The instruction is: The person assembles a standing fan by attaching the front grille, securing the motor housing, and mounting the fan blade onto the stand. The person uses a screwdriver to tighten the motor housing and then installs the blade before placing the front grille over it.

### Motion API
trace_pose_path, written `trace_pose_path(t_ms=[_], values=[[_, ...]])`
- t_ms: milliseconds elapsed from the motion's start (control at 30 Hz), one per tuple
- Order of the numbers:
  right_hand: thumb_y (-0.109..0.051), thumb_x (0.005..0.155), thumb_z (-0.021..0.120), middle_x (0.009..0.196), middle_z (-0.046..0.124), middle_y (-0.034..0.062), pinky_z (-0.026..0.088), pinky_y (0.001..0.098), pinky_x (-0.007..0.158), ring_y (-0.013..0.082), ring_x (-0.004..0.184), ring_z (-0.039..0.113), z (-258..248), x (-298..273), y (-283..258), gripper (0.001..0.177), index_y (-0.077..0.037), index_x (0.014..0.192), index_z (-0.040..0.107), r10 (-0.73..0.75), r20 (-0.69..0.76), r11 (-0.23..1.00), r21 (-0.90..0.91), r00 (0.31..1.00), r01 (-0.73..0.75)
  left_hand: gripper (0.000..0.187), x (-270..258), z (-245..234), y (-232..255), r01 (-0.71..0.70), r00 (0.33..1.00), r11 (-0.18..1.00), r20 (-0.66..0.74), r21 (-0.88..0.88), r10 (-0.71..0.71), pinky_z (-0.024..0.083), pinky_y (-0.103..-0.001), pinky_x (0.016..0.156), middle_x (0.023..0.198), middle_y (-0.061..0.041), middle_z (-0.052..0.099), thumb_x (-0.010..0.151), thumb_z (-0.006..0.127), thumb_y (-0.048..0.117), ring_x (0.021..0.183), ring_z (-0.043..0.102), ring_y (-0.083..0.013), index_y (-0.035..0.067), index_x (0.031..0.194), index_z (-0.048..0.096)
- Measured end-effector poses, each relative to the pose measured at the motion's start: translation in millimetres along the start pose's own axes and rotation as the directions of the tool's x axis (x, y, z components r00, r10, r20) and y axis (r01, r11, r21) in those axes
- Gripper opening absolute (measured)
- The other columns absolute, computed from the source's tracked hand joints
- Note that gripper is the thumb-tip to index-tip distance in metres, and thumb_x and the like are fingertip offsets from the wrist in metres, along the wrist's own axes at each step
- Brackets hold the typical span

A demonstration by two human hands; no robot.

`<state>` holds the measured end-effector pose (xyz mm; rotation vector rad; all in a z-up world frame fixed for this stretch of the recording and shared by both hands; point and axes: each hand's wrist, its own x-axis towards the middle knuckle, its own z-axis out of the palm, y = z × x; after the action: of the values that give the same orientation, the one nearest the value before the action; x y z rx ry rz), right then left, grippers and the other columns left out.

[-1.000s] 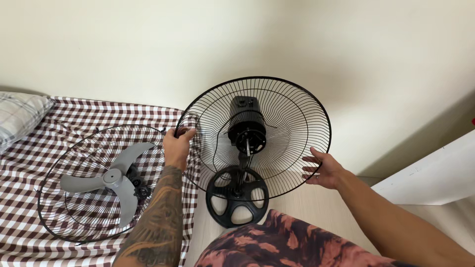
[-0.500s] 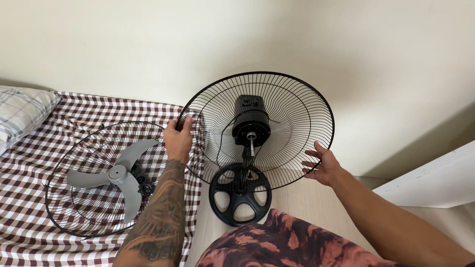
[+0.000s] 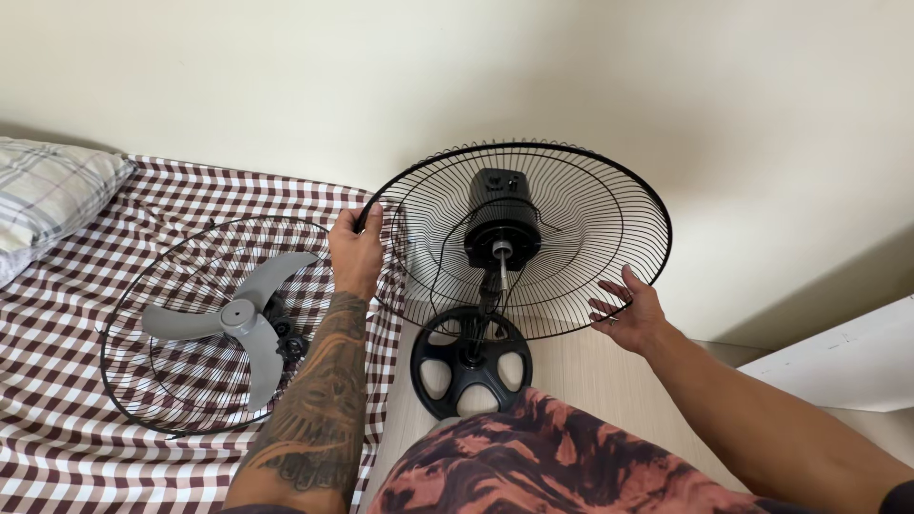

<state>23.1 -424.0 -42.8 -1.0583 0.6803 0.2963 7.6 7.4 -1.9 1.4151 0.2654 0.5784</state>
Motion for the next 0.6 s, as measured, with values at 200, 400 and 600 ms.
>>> trace_pose_path(t_ms=[200, 400, 600], values=[[-0.058, 0.095, 0.061, 0.135, 0.050, 0.0205, 0.032, 0.0563, 0.117, 0.0360, 0.126, 0.047, 1.1, 0.3, 4.3, 0.066, -0.004, 0.132, 0.054, 0.018, -0.021, 0.999, 0.041, 1.000, -0.017, 0.026, 0.0, -1.1, -10.3, -0.042, 0.998, 0.998, 0.037, -0.038, 0.044, 0.038, -0.025, 0.054, 0.078, 0.002, 0.057, 0.098, 0.071, 0.027, 0.064, 0.044, -0.0057, 0.003, 0.093, 0.063], [-0.059, 0.093, 0.059, 0.133, 0.050, 0.0173, 0.036, 0.0575, 0.116, 0.0348, 0.123, 0.049, 0.0, 2.7, 4.3, 0.066, -0.003, 0.130, 0.055, -0.034, -0.002, 0.999, 0.002, 0.999, 0.034, 0.028, 3.8, -2.0, -11.7, -0.055, 0.998, 0.998, -0.008, 0.037, 0.056, 0.040, -0.026, 0.056, 0.078, 0.001, 0.059, 0.098, 0.072, 0.027, 0.065, 0.046, -0.0072, 0.002, 0.091, 0.064], [-0.059, 0.094, 0.060, 0.131, 0.051, 0.0178, 0.037, 0.0562, 0.115, 0.0348, 0.123, 0.049, 0.0, 4.8, 6.0, 0.064, -0.004, 0.127, 0.055, -0.013, -0.026, 1.000, 0.013, 1.000, 0.014, 0.026, 3.4, 1.8, -8.5, -0.102, 0.995, 0.994, 0.016, 0.035, 0.102, 0.043, -0.025, 0.060, 0.079, 0.002, 0.061, 0.098, 0.072, 0.026, 0.068, 0.049, -0.0064, 0.002, 0.092, 0.065]])
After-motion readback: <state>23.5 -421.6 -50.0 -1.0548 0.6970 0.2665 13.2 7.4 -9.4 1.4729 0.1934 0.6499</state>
